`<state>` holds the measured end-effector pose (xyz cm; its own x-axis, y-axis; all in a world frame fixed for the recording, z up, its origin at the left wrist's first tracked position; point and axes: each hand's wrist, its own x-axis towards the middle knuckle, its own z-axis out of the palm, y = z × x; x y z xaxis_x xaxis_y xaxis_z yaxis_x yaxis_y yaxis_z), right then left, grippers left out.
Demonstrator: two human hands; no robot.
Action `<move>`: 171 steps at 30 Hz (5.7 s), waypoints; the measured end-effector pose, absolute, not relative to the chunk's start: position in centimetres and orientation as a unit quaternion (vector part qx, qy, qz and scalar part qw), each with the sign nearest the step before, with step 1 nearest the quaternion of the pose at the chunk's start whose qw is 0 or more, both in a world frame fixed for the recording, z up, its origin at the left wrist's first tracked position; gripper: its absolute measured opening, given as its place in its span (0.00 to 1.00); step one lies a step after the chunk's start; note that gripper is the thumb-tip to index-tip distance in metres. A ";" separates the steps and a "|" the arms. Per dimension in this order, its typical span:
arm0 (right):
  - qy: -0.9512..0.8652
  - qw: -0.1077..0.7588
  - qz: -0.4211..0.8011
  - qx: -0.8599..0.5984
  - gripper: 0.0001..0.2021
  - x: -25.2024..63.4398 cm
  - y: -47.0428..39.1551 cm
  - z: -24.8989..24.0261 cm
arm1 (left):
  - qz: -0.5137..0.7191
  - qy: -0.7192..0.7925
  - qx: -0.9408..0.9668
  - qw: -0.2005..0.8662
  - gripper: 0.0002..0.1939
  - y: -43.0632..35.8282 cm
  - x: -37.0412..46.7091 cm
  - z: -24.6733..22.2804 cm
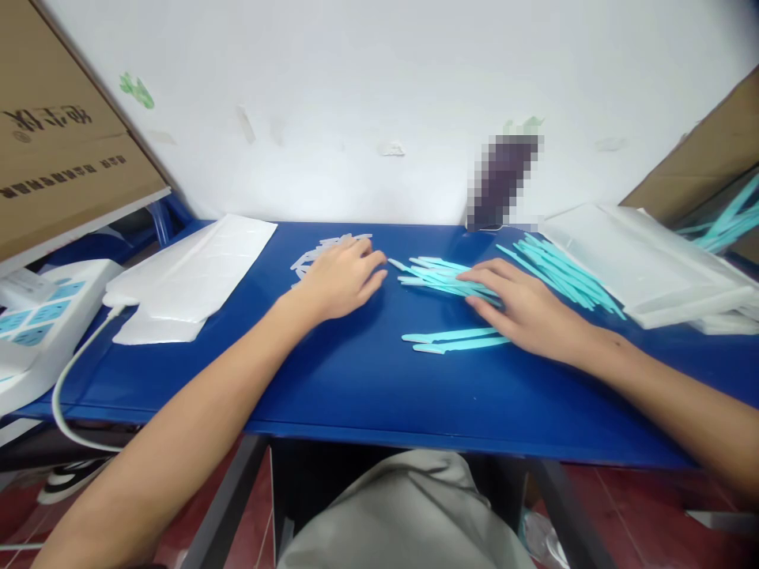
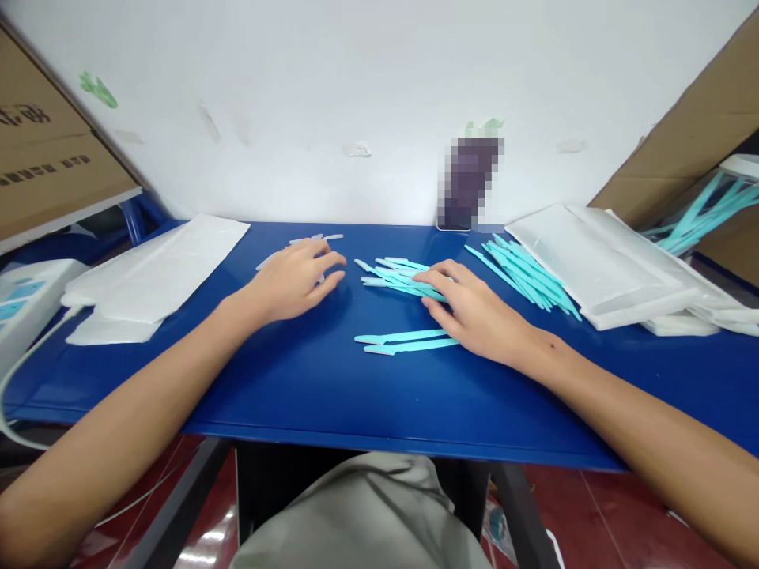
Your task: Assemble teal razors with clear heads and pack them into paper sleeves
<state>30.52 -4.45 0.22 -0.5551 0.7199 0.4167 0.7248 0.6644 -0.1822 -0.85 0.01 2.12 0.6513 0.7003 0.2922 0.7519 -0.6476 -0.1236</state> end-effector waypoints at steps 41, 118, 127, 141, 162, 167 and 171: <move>-0.880 0.229 0.033 -0.416 0.15 30.4 -4.8 0.5 | -0.309 -0.364 -0.815 -0.329 0.07 -0.1 0.4 0.4; -0.898 0.208 0.065 -0.383 0.12 30.0 -5.1 0.7 | -0.288 -0.305 -0.897 -0.136 0.10 -0.8 0.8 0.4; -0.900 0.237 0.038 -0.364 0.11 30.4 -4.9 0.4 | -0.332 -0.273 -0.884 -0.183 0.10 -0.8 0.9 0.3; -0.899 0.223 -0.001 -0.377 0.13 28.9 -5.6 0.3 | -0.262 -0.250 -0.929 -0.072 0.20 -1.3 2.2 -0.3; -0.899 0.108 0.079 -0.416 0.26 30.2 -3.9 1.0 | -0.184 -0.396 -0.898 0.043 0.30 1.5 1.3 0.9; -0.924 0.127 0.048 -0.358 0.20 30.0 -4.2 0.9 | -0.053 -0.365 -0.921 -0.127 0.43 -0.6 2.9 0.3; -0.928 0.146 0.051 -0.338 0.16 29.6 -4.7 0.8 | -0.104 -0.339 -0.921 -0.158 0.33 -1.3 3.1 -0.5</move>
